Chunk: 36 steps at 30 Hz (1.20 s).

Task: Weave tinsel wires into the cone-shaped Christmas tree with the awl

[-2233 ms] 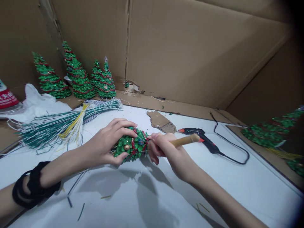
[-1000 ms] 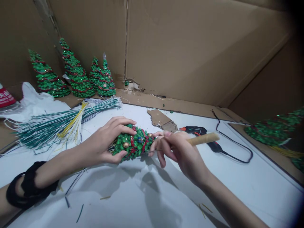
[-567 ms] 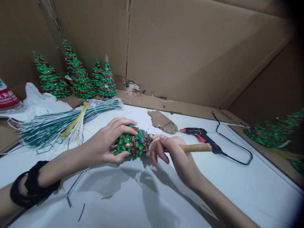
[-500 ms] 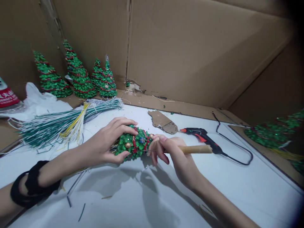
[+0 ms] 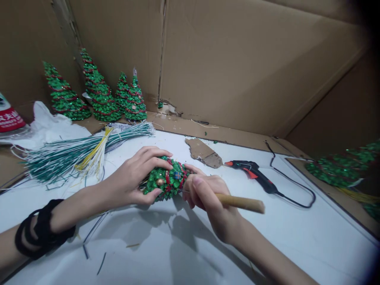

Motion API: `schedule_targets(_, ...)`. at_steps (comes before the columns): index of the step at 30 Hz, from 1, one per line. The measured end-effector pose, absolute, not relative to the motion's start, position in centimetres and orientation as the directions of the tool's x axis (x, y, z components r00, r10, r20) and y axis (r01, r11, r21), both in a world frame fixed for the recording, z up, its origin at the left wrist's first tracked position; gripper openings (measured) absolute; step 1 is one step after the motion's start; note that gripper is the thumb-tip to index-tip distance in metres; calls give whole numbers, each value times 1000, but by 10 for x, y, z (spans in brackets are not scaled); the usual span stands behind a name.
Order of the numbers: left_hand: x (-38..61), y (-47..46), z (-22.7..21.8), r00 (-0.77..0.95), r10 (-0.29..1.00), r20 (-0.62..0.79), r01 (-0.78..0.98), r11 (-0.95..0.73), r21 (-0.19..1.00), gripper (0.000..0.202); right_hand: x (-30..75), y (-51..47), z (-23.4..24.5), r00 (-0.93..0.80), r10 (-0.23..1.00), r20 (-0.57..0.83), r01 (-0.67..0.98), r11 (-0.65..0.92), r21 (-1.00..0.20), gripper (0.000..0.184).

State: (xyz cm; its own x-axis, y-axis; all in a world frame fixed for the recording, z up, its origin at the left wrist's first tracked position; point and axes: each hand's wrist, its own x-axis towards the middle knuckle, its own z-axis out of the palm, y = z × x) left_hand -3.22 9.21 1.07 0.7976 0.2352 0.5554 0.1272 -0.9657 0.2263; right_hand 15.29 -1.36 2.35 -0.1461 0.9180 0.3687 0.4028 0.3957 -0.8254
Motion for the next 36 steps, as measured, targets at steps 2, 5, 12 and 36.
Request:
schedule_targets(2, -32, 92, 11, 797, 230, 559, 125, -967, 220, 37, 153, -10, 28, -139, 947, 290, 351, 321, -880, 46)
schedule_targets(5, -32, 92, 11, 795, 231, 561, 123, -967, 223, 40, 156, -6, 33, -115, 978, 174, 311, 202, -929, 48)
schedule_targets(12, -32, 94, 10, 792, 226, 567, 114, -967, 226, 42, 165, 4, 28, -161, 985, 64, 0, 65, -998, 46)
schedule_targets(36, -32, 97, 9, 806, 118, 580, 41, -989, 144, 44, 171, 6, 32, -321, 947, -2, 30, 8, -1000, 42)
